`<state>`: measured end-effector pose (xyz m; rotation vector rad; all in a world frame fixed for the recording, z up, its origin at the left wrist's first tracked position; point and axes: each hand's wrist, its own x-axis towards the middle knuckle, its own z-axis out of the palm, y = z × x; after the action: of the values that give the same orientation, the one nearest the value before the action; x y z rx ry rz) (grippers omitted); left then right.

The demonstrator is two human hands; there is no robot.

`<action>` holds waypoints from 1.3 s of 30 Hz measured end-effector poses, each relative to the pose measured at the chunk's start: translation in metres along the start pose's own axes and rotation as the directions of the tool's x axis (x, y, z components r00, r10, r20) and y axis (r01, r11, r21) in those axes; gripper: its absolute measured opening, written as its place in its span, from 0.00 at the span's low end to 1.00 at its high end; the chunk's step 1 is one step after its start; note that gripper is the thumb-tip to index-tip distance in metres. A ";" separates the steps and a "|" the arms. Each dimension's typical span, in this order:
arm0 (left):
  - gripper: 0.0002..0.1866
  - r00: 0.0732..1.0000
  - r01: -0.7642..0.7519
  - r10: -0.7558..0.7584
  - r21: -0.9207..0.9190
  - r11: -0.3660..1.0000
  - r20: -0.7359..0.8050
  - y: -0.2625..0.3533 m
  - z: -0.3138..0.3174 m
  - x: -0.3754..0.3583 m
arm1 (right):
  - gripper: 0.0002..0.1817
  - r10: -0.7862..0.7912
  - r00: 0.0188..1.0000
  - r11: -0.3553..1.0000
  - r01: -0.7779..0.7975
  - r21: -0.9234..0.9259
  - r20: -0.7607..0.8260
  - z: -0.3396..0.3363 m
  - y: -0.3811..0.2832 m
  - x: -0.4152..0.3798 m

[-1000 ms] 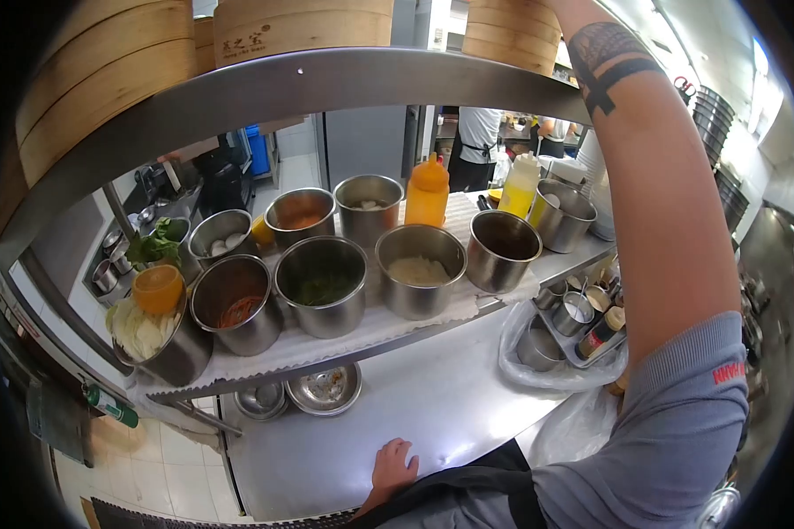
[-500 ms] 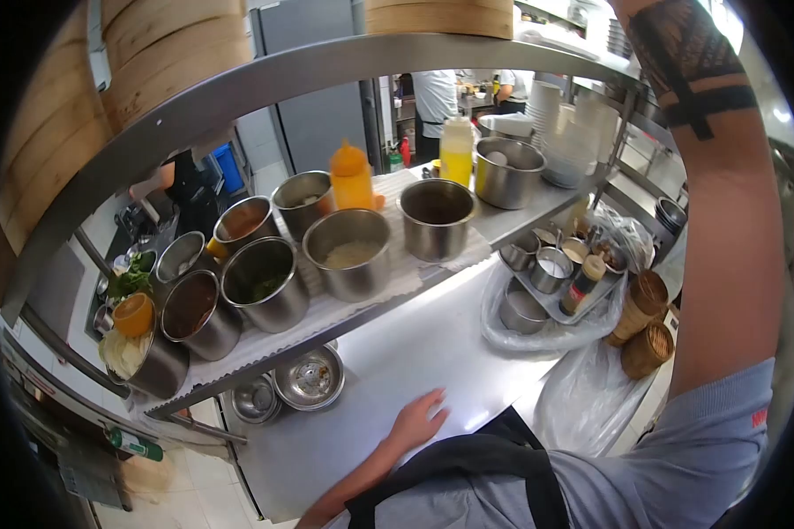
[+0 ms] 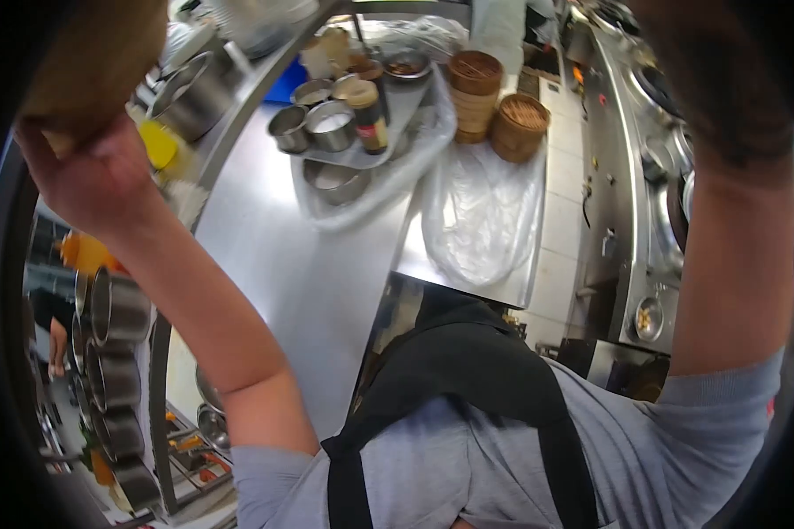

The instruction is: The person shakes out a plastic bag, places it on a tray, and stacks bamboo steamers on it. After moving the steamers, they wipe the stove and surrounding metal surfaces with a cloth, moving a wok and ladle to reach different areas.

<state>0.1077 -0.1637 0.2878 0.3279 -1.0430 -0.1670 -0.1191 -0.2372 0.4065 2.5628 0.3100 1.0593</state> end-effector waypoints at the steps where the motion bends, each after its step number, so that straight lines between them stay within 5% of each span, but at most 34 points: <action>1: 0.24 0.949 0.303 -0.236 -0.389 0.870 0.211 -0.023 -0.019 -0.016 | 0.38 0.009 1.000 1.000 -0.009 0.022 -0.026 -0.004 -0.001 -0.031; 2: 0.24 0.816 0.578 -0.338 -0.632 0.517 0.469 -0.048 -0.029 -0.035 | 0.38 0.038 0.998 0.999 -0.036 0.037 -0.042 -0.005 -0.004 -0.062; 4: 0.27 0.838 0.489 -0.544 -0.373 0.788 -0.051 -0.083 0.029 -0.112 | 0.38 0.098 0.993 0.994 -0.094 0.063 -0.062 0.002 -0.009 -0.127; 5: 0.29 0.764 0.612 -0.636 -0.443 0.656 0.113 -0.117 0.018 -0.152 | 0.37 0.044 0.991 0.998 -0.038 0.050 -0.126 0.019 -0.005 -0.174; 7: 0.29 0.582 0.765 -0.808 -0.404 0.502 0.097 -0.164 0.055 -0.227 | 0.36 0.487 0.872 0.870 -0.489 0.064 0.037 0.026 -0.046 -0.273; 10: 0.26 0.321 0.904 -0.914 -0.369 0.217 0.249 -0.238 0.063 -0.348 | 0.38 0.753 0.635 0.639 -0.768 0.038 0.172 0.061 -0.088 -0.398; 14: 0.26 -0.053 0.885 -0.983 -0.448 -0.127 0.173 -0.307 0.073 -0.480 | 0.40 0.867 0.368 0.405 -0.913 -0.045 0.336 0.115 -0.140 -0.507; 18: 0.28 -0.123 0.827 -0.989 -0.544 -0.145 0.077 -0.414 0.058 -0.556 | 0.37 0.870 0.212 0.343 -0.909 -0.238 0.446 0.201 -0.128 -0.578; 20: 0.29 -0.207 0.745 -0.959 -0.604 -0.282 0.192 -0.456 0.040 -0.560 | 0.35 0.870 0.208 0.329 -0.920 -0.212 0.447 0.232 -0.106 -0.595; 21: 0.29 -0.204 0.740 -0.962 -0.615 -0.274 0.182 -0.479 0.033 -0.566 | 0.34 0.876 0.199 0.331 -0.910 -0.249 0.439 0.244 -0.092 -0.596; 23: 0.30 -0.032 0.900 -0.996 -0.436 0.008 -0.084 -0.515 0.018 -0.577 | 0.33 0.890 0.167 0.297 -0.919 -0.260 0.425 0.268 -0.069 -0.603; 24: 0.30 -0.035 0.901 -0.995 -0.434 0.008 -0.091 -0.514 0.018 -0.572 | 0.33 0.887 0.167 0.296 -0.921 -0.254 0.430 0.278 -0.062 -0.605; 25: 0.32 0.068 0.998 -0.967 0.003 0.070 -0.244 -0.512 0.017 -0.564 | 0.33 0.884 0.163 0.307 -0.908 -0.284 0.437 0.286 -0.057 -0.604; 26: 0.34 0.223 0.894 -0.917 0.444 0.058 -0.330 -0.511 0.011 -0.563 | 0.32 0.882 0.159 0.319 -0.895 -0.312 0.444 0.295 -0.054 -0.603; 27: 0.34 0.387 0.679 -0.908 0.716 0.160 -0.164 -0.502 0.008 -0.566 | 0.28 0.858 0.161 0.357 -0.869 -0.342 0.487 0.302 -0.051 -0.599; 28: 0.34 0.394 0.673 -0.904 0.721 0.162 -0.165 -0.491 0.008 -0.571 | 0.28 0.859 0.169 0.359 -0.871 -0.334 0.484 0.304 -0.050 -0.595; 30: 0.36 0.616 0.562 -0.729 0.815 0.139 -0.300 -0.459 0.020 -0.581 | 0.29 0.835 0.163 0.380 -0.862 -0.336 0.526 0.308 -0.045 -0.588; 32: 0.42 0.614 0.576 -0.749 0.791 0.207 -0.251 -0.415 0.023 -0.586 | 0.31 0.825 0.173 0.394 -0.858 -0.329 0.538 0.307 -0.039 -0.595; 34: 0.46 0.622 0.330 -0.754 0.944 0.005 -0.213 -0.365 0.026 -0.596 | 0.32 0.759 0.259 0.483 -0.839 -0.250 0.597 0.302 -0.031 -0.604; 36: 0.45 0.540 0.130 -0.836 0.991 -0.036 -0.101 -0.314 0.022 -0.616 | 0.33 0.714 0.284 0.527 -0.821 -0.222 0.640 0.292 -0.023 -0.605; 38: 0.44 0.423 0.110 -0.905 0.989 0.097 0.042 -0.257 0.015 -0.631 | 0.32 0.699 0.338 0.576 -0.789 -0.215 0.630 0.301 -0.021 -0.619; 39: 0.43 0.290 0.135 -0.955 0.986 0.100 0.057 -0.226 0.016 -0.624 | 0.31 0.693 0.326 0.560 -0.805 -0.197 0.643 0.303 -0.022 -0.620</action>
<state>-0.2120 -0.1987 -0.2927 1.9797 -1.7293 -0.6469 -0.3358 -0.4919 -0.1971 3.0429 -1.1837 0.1873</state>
